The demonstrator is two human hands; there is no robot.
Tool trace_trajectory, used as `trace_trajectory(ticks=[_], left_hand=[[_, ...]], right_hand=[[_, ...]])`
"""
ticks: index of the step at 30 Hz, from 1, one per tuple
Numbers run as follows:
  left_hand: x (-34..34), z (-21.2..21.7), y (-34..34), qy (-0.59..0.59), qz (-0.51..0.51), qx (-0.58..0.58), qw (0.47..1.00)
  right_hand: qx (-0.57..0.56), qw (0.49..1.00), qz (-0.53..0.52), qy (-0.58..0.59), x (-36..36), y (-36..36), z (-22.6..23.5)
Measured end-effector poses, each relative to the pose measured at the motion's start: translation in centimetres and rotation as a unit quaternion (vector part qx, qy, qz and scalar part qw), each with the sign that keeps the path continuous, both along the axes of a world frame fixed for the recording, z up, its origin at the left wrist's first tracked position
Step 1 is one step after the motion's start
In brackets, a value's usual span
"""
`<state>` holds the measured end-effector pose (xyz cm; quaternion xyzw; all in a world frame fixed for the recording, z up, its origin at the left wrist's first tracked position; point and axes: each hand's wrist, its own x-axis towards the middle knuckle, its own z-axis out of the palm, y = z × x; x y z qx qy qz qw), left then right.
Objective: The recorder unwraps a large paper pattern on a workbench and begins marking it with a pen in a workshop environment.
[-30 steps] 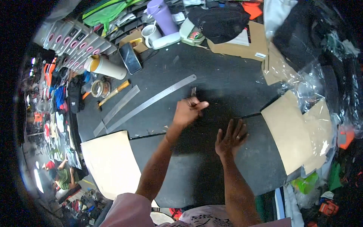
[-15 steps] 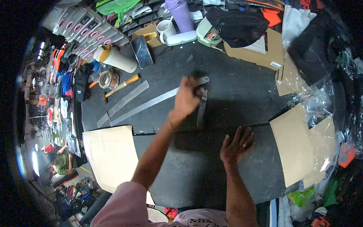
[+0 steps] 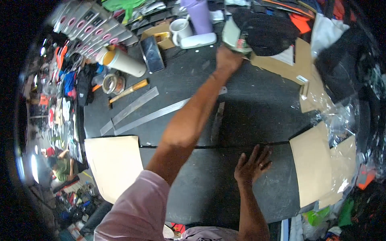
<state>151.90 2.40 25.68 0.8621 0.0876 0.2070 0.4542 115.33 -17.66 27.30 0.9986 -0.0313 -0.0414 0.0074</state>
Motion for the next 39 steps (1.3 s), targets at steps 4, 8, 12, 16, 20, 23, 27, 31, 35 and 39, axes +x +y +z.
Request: trace_trajectory(ticks=[4,8,12,16,20,23,27,31,35,39], left_hand=[[-2.7,-0.3,-1.3,0.027,0.05,-0.032,0.998],[-3.5,0.3,3.0,0.07,-0.023,0.139,0.988],[-2.8,2.9,10.8,0.066,0.086,0.394,0.913],[-2.4,2.1,17.0,0.111,-0.011,0.453,0.885],[-5.4,3.7,10.8,0.249,-0.058,0.402,0.879],[-7.1,3.4,10.7,0.263,-0.052,0.322,0.908],[-6.9,3.2,11.5,0.065,0.106,0.474,0.871],[-2.6,2.8,9.7,0.08,-0.046,0.4,0.912],[0.5,1.1,8.0,0.119,-0.053,0.373,0.919],[2.9,-0.2,7.2,0.157,0.006,0.375,0.914]], right_hand=[[-0.013,1.0,-0.003,-0.004,0.0,0.3,-0.5],[-0.027,1.0,-0.007,0.013,0.1,0.2,-0.3],[-0.013,1.0,-0.001,-0.005,0.0,0.4,-0.2],[0.013,1.0,0.004,0.017,-0.2,1.5,-0.1],[-0.009,1.0,-0.005,0.007,0.0,-0.5,-0.5],[-0.001,1.0,-0.005,0.004,0.1,0.0,-0.7],[0.006,1.0,-0.008,0.011,0.2,0.5,-0.4],[0.0,1.0,-0.002,0.004,-0.1,0.2,-0.6],[0.011,1.0,0.002,-0.001,-0.1,0.4,-0.9],[0.02,1.0,0.016,-0.002,-0.1,0.0,-0.2]])
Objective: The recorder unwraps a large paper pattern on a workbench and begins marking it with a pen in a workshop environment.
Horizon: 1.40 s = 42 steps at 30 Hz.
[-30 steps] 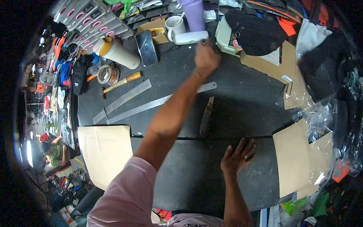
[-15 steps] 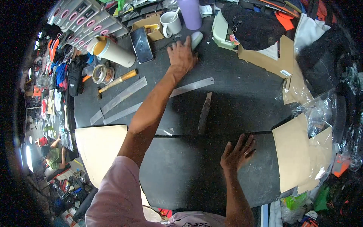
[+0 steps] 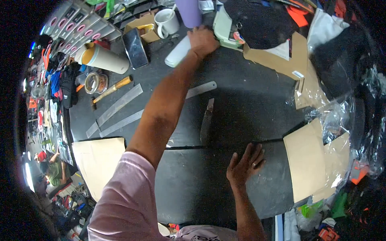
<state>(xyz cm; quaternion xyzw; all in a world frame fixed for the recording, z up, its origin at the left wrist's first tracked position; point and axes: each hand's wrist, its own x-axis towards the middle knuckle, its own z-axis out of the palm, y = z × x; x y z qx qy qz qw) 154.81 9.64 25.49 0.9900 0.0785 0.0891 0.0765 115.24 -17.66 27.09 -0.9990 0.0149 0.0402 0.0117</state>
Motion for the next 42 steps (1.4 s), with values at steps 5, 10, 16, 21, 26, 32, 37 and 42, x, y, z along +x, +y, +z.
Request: trace_trajectory(ticks=[5,10,16,21,26,32,37,42], left_hand=[[-1.0,0.1,0.1,-0.005,0.012,0.013,1.0],[-9.1,2.0,1.4,-0.173,-0.07,-0.023,0.982],[-36.8,8.2,-4.1,-0.085,-0.039,-0.233,0.968],[-61.6,11.9,-9.2,0.086,-0.013,-0.316,0.945],[-77.5,16.1,-11.8,0.057,0.08,-0.342,0.935],[-92.7,17.6,-14.1,-0.02,0.189,-0.339,0.921],[-97.5,18.5,-15.4,-0.106,0.246,-0.353,0.896],[-96.0,17.7,-15.5,-0.148,0.2,-0.366,0.897]], right_hand=[[-0.006,1.0,-0.003,0.008,0.4,-0.4,0.3],[0.017,1.0,0.006,-0.008,0.2,0.2,-0.3],[-0.03,0.998,-0.008,-0.059,-0.6,0.0,-0.5],[-0.061,0.992,0.012,-0.109,-1.1,-0.3,-0.9],[-0.083,0.985,0.018,-0.147,-1.8,-0.7,-3.7],[0.112,0.985,0.11,-0.069,-5.0,-3.2,0.1],[0.627,0.741,0.117,0.213,-23.4,-1.1,7.2],[0.68,0.539,-0.023,0.497,-43.5,0.5,14.1]])
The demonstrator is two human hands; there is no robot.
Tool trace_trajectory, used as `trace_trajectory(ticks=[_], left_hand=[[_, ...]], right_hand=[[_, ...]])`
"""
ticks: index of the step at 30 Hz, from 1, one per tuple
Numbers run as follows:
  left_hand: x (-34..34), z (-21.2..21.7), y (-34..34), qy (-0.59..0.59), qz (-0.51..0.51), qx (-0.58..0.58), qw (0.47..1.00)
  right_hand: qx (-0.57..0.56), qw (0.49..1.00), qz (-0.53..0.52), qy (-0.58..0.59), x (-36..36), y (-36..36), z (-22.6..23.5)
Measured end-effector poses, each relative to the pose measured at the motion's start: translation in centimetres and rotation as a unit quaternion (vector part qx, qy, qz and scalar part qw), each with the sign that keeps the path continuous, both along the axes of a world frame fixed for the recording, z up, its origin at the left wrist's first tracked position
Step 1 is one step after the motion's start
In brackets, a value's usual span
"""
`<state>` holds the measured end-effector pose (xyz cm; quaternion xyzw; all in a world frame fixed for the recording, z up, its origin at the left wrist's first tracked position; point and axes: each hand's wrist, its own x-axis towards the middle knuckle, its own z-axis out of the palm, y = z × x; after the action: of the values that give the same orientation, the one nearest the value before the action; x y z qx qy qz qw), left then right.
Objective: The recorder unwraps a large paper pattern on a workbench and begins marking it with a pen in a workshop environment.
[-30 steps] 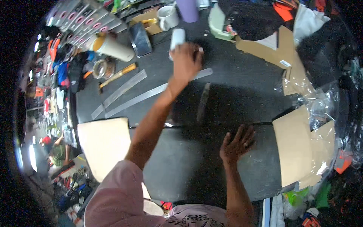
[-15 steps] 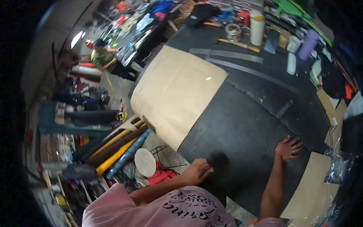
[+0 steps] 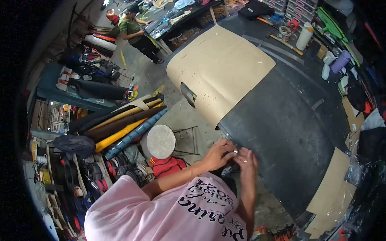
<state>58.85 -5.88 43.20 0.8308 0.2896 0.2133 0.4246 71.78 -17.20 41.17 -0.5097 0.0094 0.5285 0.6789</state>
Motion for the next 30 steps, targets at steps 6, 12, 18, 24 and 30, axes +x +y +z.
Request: trace_trajectory(ticks=[6,12,18,24,30], left_hand=[[1.3,0.4,1.9,-0.017,-0.125,0.017,0.992],[-0.6,0.5,9.9,-0.066,-0.179,0.055,0.98],[-5.2,-1.5,24.2,-0.027,-0.182,-0.04,0.982],[-15.4,-6.8,39.4,0.105,0.156,-0.123,0.974],[-21.7,-11.6,50.4,0.242,0.271,-0.103,0.926]], right_hand=[[0.152,0.981,-0.101,0.061,-4.4,0.9,0.9],[0.082,0.976,-0.193,0.056,-5.1,9.4,-0.3],[0.047,0.967,-0.218,0.119,-6.0,19.0,-6.5],[-0.041,0.98,-0.186,0.056,-5.7,22.1,-4.2],[-0.138,0.981,-0.126,-0.044,-5.1,19.9,-6.2]])
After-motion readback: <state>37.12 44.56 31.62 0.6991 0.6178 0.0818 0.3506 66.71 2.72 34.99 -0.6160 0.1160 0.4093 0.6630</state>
